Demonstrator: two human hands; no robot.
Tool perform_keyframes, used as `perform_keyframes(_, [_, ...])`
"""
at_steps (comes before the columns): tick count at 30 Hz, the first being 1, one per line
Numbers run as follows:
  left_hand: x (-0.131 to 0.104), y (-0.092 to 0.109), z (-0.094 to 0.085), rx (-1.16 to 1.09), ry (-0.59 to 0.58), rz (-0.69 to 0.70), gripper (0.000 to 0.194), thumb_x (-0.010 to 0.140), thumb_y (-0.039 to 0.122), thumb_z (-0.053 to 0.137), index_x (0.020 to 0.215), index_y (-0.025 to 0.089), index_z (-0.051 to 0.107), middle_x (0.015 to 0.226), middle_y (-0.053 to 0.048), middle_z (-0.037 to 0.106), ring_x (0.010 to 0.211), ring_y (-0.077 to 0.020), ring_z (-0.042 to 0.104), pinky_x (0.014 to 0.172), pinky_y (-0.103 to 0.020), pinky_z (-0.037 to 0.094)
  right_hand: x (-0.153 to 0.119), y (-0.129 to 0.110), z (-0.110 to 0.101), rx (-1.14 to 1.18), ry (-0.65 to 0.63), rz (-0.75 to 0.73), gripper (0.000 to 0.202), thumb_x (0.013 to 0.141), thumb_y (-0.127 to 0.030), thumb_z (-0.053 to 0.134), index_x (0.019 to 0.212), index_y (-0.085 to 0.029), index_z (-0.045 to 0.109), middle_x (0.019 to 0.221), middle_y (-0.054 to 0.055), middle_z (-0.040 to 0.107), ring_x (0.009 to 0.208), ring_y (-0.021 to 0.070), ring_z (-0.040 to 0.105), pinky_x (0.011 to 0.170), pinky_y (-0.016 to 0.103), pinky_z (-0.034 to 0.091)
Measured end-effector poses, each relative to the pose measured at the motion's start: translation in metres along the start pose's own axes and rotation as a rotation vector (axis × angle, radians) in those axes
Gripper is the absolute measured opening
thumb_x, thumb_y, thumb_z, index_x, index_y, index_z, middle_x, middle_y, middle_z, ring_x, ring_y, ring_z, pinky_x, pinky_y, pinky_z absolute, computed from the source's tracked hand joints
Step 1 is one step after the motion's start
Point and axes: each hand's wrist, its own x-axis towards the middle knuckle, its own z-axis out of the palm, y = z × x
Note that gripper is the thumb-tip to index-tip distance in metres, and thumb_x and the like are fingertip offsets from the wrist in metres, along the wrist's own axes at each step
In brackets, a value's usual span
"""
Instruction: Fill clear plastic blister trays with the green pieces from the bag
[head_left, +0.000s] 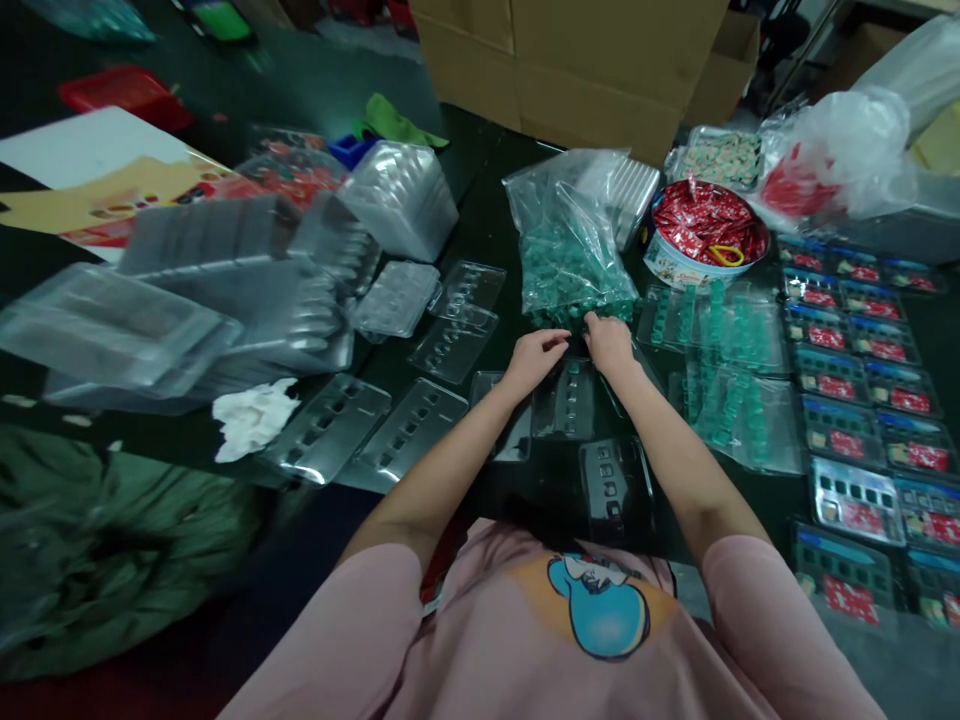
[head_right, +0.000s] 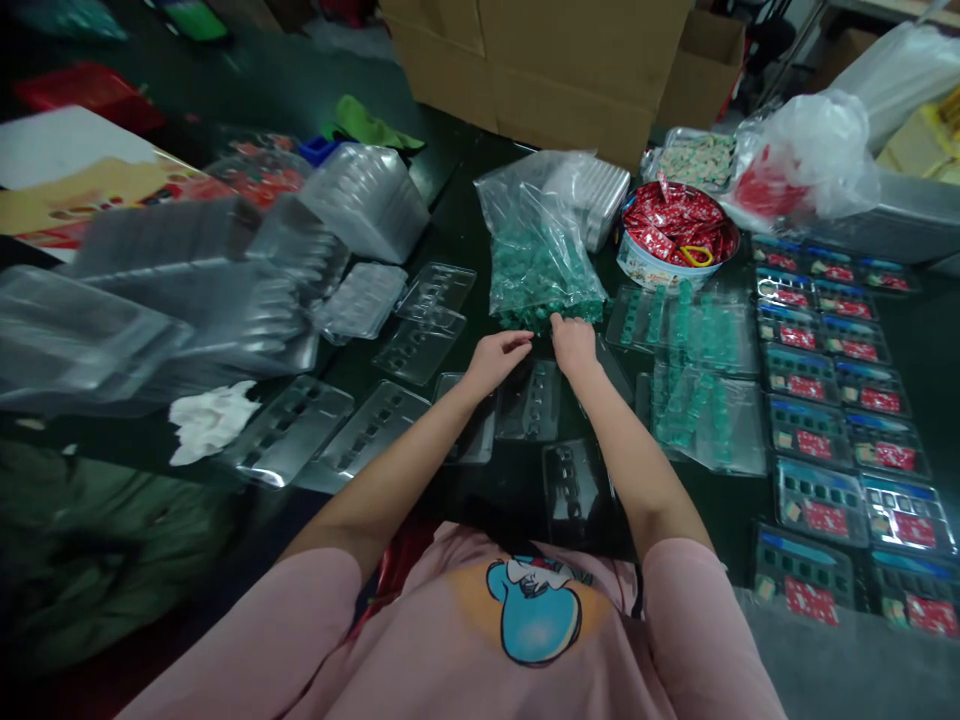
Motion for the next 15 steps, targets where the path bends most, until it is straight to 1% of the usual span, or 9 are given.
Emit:
perform_keyframes(1, [0.001,-0.001,0.001,-0.037,0.007,-0.017,0.027,0.079,0.023,0.064,0.102,0.017,0.075,0.095,-0.008,0.075,0.088,-0.0205,0.068,0.086,-0.035,0.052,0.0,-0.001,0.0,-0.003,-0.007,0.004,0.021,0.09,-0.017,0.052,0.11,-0.014,0.059,0.1,0.02,0.07,0.097,0.0291,0.063,0.083,0.037,0.045])
perform_keyframes(3, [0.004,-0.004,0.002,-0.111,0.015,-0.048,0.026,0.077,0.025,0.066,0.1,0.016,0.076,0.095,-0.009,0.075,0.088,-0.0213,0.068,0.086,-0.035,0.052,0.001,-0.002,0.001,0.01,-0.02,0.024,0.024,0.088,-0.016,0.054,0.112,-0.015,0.058,0.101,0.018,0.07,0.098,0.0278,0.063,0.084,0.036,0.045])
perform_keyframes(5, [0.004,-0.004,0.004,-0.201,0.028,-0.086,0.028,0.075,0.027,0.068,0.099,0.015,0.076,0.092,-0.008,0.074,0.084,-0.0208,0.069,0.084,-0.035,0.053,0.002,-0.001,0.0,0.084,-0.012,0.065,0.027,0.086,-0.013,0.054,0.112,-0.017,0.058,0.098,0.014,0.071,0.096,0.0257,0.064,0.083,0.034,0.046])
perform_keyframes(6, [0.004,-0.004,0.005,-0.255,0.039,-0.11,0.03,0.075,0.028,0.069,0.1,0.014,0.075,0.09,-0.008,0.074,0.082,-0.0201,0.069,0.083,-0.035,0.053,0.002,0.001,-0.001,0.157,0.001,0.088,0.028,0.084,-0.012,0.055,0.111,-0.018,0.059,0.095,0.011,0.071,0.092,0.0242,0.065,0.082,0.033,0.047])
perform_keyframes(9, [0.002,0.004,0.006,-0.41,0.06,-0.201,0.035,0.071,0.03,0.073,0.103,0.014,0.073,0.084,-0.005,0.072,0.075,-0.0179,0.068,0.076,-0.032,0.053,-0.005,0.006,-0.001,0.533,0.066,0.11,0.022,0.082,-0.017,0.059,0.103,-0.02,0.062,0.083,0.002,0.069,0.08,0.0181,0.065,0.08,0.031,0.049])
perform_keyframes(11, [0.0,0.012,0.006,-0.486,0.055,-0.232,0.037,0.068,0.031,0.076,0.1,0.014,0.073,0.081,-0.004,0.071,0.073,-0.0171,0.068,0.073,-0.03,0.052,-0.014,0.009,0.001,0.827,0.106,0.082,0.018,0.08,-0.023,0.061,0.097,-0.02,0.064,0.08,0.0,0.068,0.076,0.0155,0.065,0.079,0.03,0.051])
perform_keyframes(13, [-0.003,0.021,0.007,-0.536,0.042,-0.217,0.036,0.064,0.031,0.078,0.095,0.013,0.073,0.079,-0.004,0.071,0.074,-0.0164,0.067,0.074,-0.03,0.052,-0.024,0.008,0.004,1.059,0.123,0.062,0.019,0.077,-0.027,0.064,0.094,-0.02,0.066,0.083,0.0,0.068,0.077,0.0149,0.065,0.08,0.03,0.052])
perform_keyframes(15, [-0.007,0.03,0.008,-0.562,0.028,-0.183,0.033,0.061,0.029,0.08,0.089,0.013,0.074,0.079,-0.004,0.071,0.074,-0.0159,0.066,0.076,-0.03,0.052,-0.034,0.006,0.007,1.203,0.127,0.075,0.021,0.074,-0.03,0.065,0.093,-0.02,0.067,0.083,0.0,0.068,0.077,0.0148,0.066,0.079,0.031,0.053])
